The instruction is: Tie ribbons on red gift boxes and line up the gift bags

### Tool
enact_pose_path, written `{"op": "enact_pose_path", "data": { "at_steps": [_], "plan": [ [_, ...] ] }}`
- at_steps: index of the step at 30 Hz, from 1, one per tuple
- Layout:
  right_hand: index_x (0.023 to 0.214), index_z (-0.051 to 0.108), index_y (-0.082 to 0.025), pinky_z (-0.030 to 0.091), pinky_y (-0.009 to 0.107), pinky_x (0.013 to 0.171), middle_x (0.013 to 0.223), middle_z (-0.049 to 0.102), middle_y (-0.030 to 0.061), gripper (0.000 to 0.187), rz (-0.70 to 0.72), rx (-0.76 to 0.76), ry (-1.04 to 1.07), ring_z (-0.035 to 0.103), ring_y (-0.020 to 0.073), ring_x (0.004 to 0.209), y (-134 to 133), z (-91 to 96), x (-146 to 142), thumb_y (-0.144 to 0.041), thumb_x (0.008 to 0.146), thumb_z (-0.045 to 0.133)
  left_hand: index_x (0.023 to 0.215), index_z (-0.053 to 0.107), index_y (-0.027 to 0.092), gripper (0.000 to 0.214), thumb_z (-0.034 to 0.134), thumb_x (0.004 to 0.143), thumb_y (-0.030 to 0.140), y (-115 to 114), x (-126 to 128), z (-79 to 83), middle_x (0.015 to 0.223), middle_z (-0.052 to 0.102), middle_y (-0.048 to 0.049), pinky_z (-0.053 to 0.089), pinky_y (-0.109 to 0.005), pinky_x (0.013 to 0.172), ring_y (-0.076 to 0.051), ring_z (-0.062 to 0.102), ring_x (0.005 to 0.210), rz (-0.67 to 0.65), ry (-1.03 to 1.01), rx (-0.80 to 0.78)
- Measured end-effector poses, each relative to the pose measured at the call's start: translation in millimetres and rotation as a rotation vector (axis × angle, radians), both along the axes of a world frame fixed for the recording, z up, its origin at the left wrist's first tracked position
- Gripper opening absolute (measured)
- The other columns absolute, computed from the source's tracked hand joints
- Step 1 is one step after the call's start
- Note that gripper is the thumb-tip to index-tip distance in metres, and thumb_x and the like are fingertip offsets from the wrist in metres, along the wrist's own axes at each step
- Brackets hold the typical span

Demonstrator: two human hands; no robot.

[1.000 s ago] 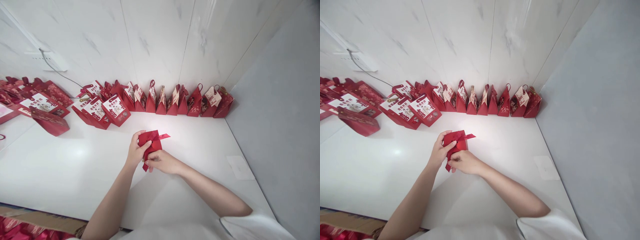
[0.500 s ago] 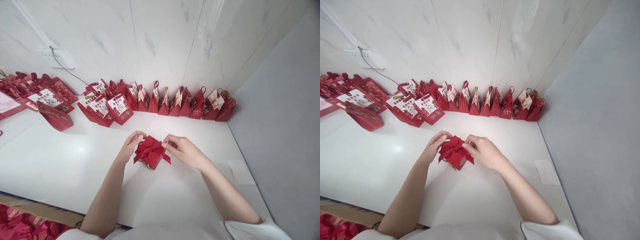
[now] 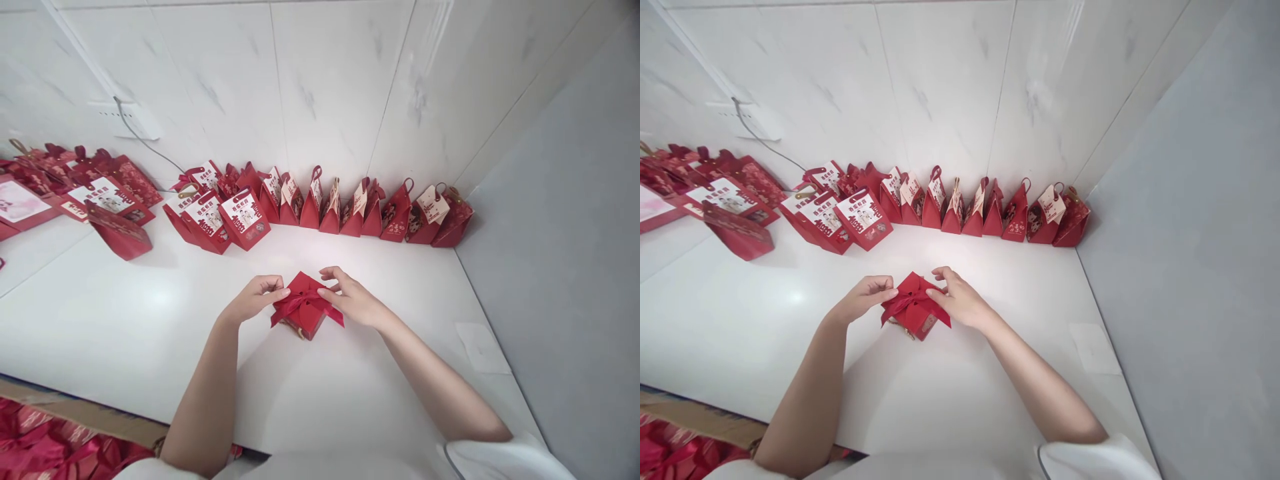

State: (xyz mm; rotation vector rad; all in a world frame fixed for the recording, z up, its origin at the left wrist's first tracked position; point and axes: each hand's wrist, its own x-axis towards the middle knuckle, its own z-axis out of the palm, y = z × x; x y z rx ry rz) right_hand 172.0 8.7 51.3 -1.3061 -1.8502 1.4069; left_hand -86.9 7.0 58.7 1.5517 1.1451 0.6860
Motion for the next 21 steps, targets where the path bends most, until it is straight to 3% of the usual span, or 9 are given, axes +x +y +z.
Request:
{"op": "enact_pose_path", "data": {
  "at_steps": [4,8,15,21],
  "plan": [
    [0.135,0.047,-0.027,0.049,0.035,0.092,0.132,0.06,0.0091,0.038,0.108,-0.007,-0.026,0.064,0.0187,0.104,2.5,-0.7,6.1,-0.038,0.099,0.045,0.057,0.05,0.019,0.038,0.068,0.079,0.044,3.1,-1.7,-6.9,0.057,0.04,0.002,0.033,-0.024,0.052,-0.011,0.037,0.055,-0.022,-0.078,-0.092],
    [0.135,0.048,-0.025,0.046,0.039,0.1,0.128,0.064,0.0094,0.037,0.136,0.035,-0.075,0.064,0.0207,0.11,3.6,0.9,10.6,-0.033,0.1,0.042,0.054,0.047,0.017,0.04,0.073,0.073,0.041,6.7,3.5,-27.3,0.054,0.038,0.0031,0.026,-0.024,0.051,-0.01,0.035,0.052,0.034,-0.266,-0.168],
    [0.132,0.049,-0.024,0.054,0.041,0.094,0.134,0.058,0.013,0.043,0.048,0.22,-0.163,0.063,0.0247,0.114,-10.9,22.8,32.7,-0.042,0.094,0.053,0.049,0.032,0.02,0.051,0.073,0.068,0.044,9.1,20.3,-70.8,0.046,0.024,0.0073,0.014,-0.026,0.047,-0.006,0.02,0.043,0.341,-0.512,-0.155],
    [0.135,0.049,-0.03,0.059,0.044,0.088,0.144,0.052,0.0122,0.052,0.077,0.35,-0.209,0.064,0.0298,0.114,-28.6,44.2,57.0,-0.055,0.091,0.056,0.053,0.036,0.02,0.049,0.08,0.062,0.04,-4.8,34.7,-77.1,0.047,0.027,0.008,0.015,-0.025,0.045,-0.005,0.024,0.042,0.51,-0.647,-0.146]
  ]
}}
